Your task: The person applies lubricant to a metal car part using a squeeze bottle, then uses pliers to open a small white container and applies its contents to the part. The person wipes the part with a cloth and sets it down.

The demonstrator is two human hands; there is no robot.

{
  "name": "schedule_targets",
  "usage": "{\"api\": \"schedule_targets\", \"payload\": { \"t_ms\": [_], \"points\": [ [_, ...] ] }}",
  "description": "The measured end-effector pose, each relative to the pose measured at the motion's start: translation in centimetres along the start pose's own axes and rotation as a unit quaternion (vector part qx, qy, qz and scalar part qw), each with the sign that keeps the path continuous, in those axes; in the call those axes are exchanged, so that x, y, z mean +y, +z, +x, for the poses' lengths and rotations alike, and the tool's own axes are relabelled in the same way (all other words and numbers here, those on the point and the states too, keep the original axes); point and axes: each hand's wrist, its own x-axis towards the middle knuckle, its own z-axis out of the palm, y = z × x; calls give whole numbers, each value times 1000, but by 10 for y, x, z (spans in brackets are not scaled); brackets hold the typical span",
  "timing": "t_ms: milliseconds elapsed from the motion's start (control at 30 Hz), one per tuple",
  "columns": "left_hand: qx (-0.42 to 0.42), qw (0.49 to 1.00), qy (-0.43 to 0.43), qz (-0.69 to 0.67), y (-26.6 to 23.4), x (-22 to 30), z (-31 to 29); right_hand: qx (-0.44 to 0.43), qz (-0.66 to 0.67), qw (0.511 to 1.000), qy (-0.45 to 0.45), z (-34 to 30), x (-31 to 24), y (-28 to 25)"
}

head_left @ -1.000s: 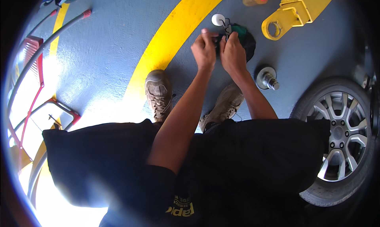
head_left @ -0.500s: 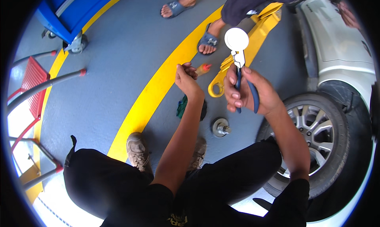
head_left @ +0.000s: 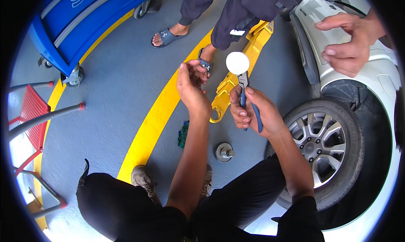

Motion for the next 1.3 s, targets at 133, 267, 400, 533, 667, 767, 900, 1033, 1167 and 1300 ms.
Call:
{"api": "schedule_targets", "payload": {
  "t_ms": [133, 267, 400, 533, 667, 767, 900, 1033, 1167, 1300],
  "points": [
    [-78, 994, -28, 67, 24, 23, -2, 237, -330, 908, -103, -1, 6, 10],
    [-172, 976, -53, 126, 41, 48, -12, 311, -560, 746, -181, -2, 2, 35],
    [-246, 955, -85, 141, 45, 54, -19, 323, -624, 670, -241, -7, 4, 41],
    [-223, 957, -84, 163, 47, 59, -22, 316, -641, 658, -236, -9, 6, 49],
    [-181, 959, -87, 201, 49, 67, -24, 303, -650, 640, -277, -9, 10, 49],
    [-173, 946, -148, 232, 51, 79, -22, 294, -699, 572, -313, -13, 8, 49],
    [-154, 958, -112, 212, 51, 80, -24, 266, -672, 616, -313, -9, 10, 48],
    [-123, 970, 83, 190, 47, 56, -25, 275, -626, 670, -288, -5, 11, 59],
    [-86, 968, 127, 196, 39, 43, -29, 293, -682, 609, -280, -4, 15, 64],
    [-76, 984, -145, 77, 49, 62, -28, 288, -643, 670, -234, -6, 13, 59]
  ]
}}
